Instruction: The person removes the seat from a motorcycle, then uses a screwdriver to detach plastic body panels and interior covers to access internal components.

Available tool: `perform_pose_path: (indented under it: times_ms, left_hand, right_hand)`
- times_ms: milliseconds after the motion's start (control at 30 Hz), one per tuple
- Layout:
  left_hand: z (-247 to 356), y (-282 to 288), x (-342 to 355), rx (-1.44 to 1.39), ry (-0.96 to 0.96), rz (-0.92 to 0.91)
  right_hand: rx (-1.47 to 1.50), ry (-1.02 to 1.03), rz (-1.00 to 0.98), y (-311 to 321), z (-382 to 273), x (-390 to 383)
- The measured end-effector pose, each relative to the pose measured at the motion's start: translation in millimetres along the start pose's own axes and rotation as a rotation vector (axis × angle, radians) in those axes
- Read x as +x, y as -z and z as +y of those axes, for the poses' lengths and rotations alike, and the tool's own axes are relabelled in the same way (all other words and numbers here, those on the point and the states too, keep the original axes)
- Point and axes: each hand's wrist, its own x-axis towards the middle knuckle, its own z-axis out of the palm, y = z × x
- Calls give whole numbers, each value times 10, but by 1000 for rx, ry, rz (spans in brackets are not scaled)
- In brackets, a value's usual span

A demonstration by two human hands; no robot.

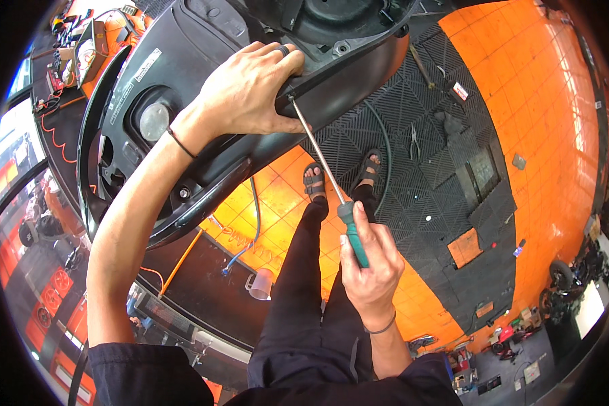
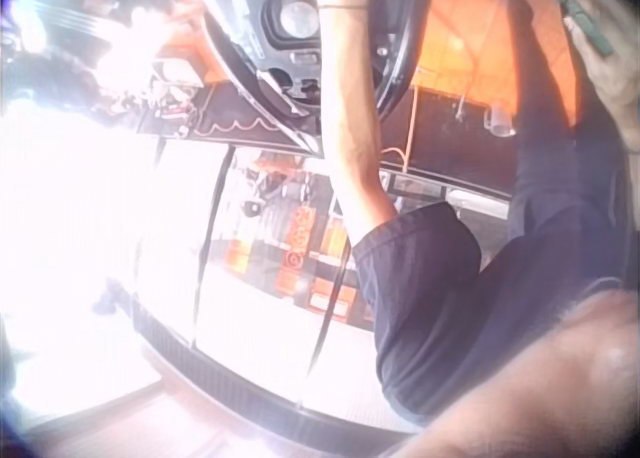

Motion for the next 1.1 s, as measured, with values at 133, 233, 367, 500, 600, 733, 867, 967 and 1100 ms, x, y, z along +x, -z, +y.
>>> perform_pose_path:
  times_ms: [133,233,367,500,600,733,867,967,1100]
  left_hand:
    - [6,27,8,1,-17,-2]
    - [-45,54,0,-142,-141,-2]
    - [-89,41,-40,-182,-303,20]
    - [-139,19,-45,-222,-307,-1]
    - [-144,7,-1,-235,-312,-18]
    - [-172,-7,-53,-221,-296,2]
    - [-259,-63,-20,-147,-345,24]
    - [-132,105,82,-174,-372,0]
    - [-171,11,25,-167,-321,-16]
  right_hand:
    - [735,-397,-108,-14,186,3]
    - [1367,-908,-265,112,136,34]
    - [1769,-1027,-304,142,190,25]
    - [1556,-882,-166,158,122,23]
    - [719,-366,100,127,-96,-30]
    - [269,-190,179,112,-62,-78]
    - [955,-690,58,331,-120,4]
    - [155,4,162,263,0,-33]
    - [463,-444,157,221,-263,-90]
